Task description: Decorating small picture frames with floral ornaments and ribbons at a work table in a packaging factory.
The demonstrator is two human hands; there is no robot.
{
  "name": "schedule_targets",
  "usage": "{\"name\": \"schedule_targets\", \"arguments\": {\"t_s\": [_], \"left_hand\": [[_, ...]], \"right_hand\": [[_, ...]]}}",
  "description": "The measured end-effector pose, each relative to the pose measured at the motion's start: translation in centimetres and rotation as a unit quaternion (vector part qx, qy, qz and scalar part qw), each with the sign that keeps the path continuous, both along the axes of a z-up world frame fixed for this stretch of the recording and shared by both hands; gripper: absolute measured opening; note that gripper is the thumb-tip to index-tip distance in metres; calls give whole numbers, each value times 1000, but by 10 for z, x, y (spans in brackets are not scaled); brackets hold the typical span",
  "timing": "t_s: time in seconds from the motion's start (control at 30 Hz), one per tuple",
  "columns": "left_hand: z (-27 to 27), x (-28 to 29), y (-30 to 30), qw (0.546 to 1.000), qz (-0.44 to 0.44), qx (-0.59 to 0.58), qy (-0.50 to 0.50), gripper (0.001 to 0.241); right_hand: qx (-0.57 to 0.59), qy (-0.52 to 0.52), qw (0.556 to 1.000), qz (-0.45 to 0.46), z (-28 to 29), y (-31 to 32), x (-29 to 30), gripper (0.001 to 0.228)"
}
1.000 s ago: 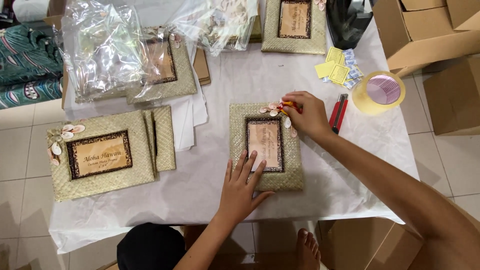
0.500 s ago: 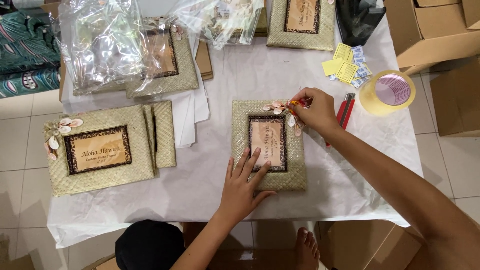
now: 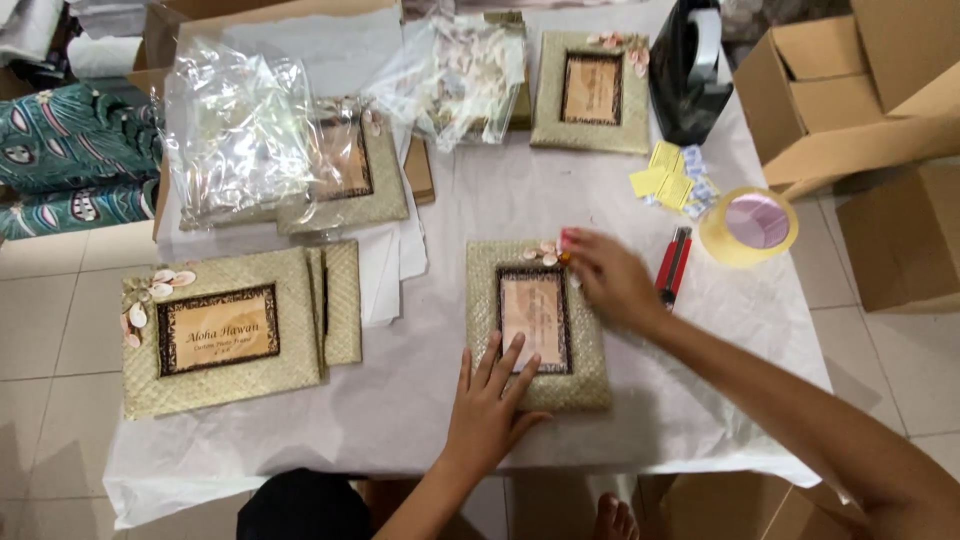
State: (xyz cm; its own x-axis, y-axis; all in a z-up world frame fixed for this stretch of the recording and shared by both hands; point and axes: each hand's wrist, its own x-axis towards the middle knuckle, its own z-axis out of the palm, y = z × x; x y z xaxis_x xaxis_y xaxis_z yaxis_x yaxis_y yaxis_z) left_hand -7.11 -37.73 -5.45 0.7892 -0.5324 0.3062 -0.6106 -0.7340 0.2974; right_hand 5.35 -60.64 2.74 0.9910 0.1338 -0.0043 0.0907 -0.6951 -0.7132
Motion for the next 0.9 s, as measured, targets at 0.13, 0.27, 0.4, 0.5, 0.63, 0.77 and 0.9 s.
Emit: {"name": "schedule_targets", "arguments": {"t_s": [0.13,0.27,0.4,0.5,0.63,0.77,0.9], "left_hand": [[-3,-1,-2,1000,7,-7,-10,84],[-2,-2,-3,1000,6,-30,-5,79],[0,0,-3,1000,-1,-29,-7,78],[-2,0,-3,999,4,-37,-14,77],[-6,-3,-5,999,13,-33,-35,78],[-7,-5,-5,998,15,-17,-58,83],[-2,-6,-5,998,5,-60,-33,79]], "right_hand": [[-68,5,993,101,-37,-9,-10,61],[-70,-38,992,98,-51,-12,-4,57],[-81,-33,992,87,-58,-8,4,57],[-46,-34,995,77,-66,-7,12,57],[5,24,999,44,-49,-3,14,57],[70,5,997,12,-44,-6,7,63],[100,-32,994,-36,-33,-1,-7,72]]}}
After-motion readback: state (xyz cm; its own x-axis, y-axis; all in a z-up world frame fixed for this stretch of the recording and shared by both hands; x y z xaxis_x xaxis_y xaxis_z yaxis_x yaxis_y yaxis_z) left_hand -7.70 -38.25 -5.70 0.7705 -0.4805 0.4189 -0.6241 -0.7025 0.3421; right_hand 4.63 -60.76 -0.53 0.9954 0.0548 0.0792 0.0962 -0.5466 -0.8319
